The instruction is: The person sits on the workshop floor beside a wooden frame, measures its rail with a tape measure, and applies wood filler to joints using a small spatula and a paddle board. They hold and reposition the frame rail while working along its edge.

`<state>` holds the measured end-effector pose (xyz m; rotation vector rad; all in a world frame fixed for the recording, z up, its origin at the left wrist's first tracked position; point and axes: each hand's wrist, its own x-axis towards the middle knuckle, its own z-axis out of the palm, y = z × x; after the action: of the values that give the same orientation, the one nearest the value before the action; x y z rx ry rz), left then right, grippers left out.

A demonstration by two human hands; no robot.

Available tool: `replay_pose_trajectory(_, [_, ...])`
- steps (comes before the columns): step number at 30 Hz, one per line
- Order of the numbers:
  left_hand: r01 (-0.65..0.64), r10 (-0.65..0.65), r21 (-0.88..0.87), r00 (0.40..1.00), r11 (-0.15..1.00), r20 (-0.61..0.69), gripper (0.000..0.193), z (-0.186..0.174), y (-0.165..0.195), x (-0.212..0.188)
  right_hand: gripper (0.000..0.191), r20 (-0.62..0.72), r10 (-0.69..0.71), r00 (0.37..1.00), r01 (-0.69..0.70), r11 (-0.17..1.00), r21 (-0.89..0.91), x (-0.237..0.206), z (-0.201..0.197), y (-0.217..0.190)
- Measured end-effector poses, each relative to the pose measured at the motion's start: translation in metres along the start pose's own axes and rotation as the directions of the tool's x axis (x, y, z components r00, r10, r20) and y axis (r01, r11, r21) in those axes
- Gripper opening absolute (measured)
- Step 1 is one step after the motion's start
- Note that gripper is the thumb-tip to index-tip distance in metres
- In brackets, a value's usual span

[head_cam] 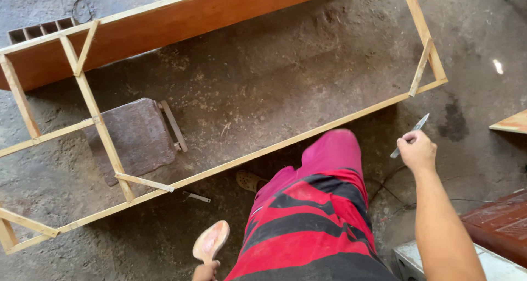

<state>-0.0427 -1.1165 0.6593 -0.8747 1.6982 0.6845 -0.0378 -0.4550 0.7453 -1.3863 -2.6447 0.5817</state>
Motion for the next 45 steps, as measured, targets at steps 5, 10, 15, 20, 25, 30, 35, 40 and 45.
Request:
replay_pose_trajectory(5, [-0.091, 0.065, -0.243, 0.992, 0.966, -0.112, 0.025, 0.022, 0.082, -0.027, 0.023, 0.062, 0.107, 0.992, -0.107, 0.994, -0.007, -0.031, -0.002, 0.088])
replay_pose_trajectory(10, [-0.313, 0.248, -0.365, 0.945, 0.877, -0.213, 0.021, 0.102, 0.154, -0.045, 0.019, 0.200, 0.226, 0.953, -0.207, 0.972, -0.108, -0.030, -0.006, 0.176])
replay_pose_trajectory(15, [-0.414, 0.448, -0.599, 0.888, 0.686, -0.102, 0.021, 0.212, 0.201, -0.061, 0.018, 0.365, 0.450, 0.815, -0.509, 0.857, 0.081, 0.008, -0.023, 0.247])
replay_pose_trajectory(20, [-0.457, 0.501, -0.433, 0.865, 0.777, -0.013, 0.017, 0.293, 0.230, -0.086, 0.035, 0.357, 0.458, 0.814, -0.570, 0.751, 0.334, 0.035, -0.036, 0.271])
replay_pose_trajectory(25, [-0.534, 0.628, -0.439, 0.773, 0.722, 0.092, 0.016, 0.328, 0.233, -0.115, 0.051, 0.377, 0.372, 0.848, -0.519, 0.726, 0.452, 0.044, -0.033, 0.262])
replay_pose_trajectory(30, [-0.552, 0.671, -0.468, 0.730, 0.690, 0.128, 0.021, 0.316, 0.215, -0.126, 0.029, 0.491, 0.197, 0.848, -0.488, 0.649, 0.583, 0.016, -0.015, 0.222])
replay_pose_trajectory(35, [-0.305, 0.749, -0.804, 0.617, 0.511, 0.242, 0.025, 0.271, 0.173, -0.120, 0.018, 0.489, 0.052, 0.871, -0.386, 0.687, 0.615, -0.037, 0.009, 0.162])
replay_pose_trajectory(40, [-0.246, 0.782, -0.851, 0.565, 0.464, 0.263, 0.024, 0.216, 0.129, -0.090, 0.018, 0.510, -0.038, 0.859, -0.350, 0.685, 0.639, -0.104, 0.022, 0.117])
replay_pose_trajectory(45, [-0.033, 0.868, -0.966, 0.446, 0.258, 0.217, 0.018, 0.188, 0.101, -0.068, 0.016, 0.553, -0.116, 0.825, -0.298, 0.742, 0.601, -0.151, 0.017, 0.097])
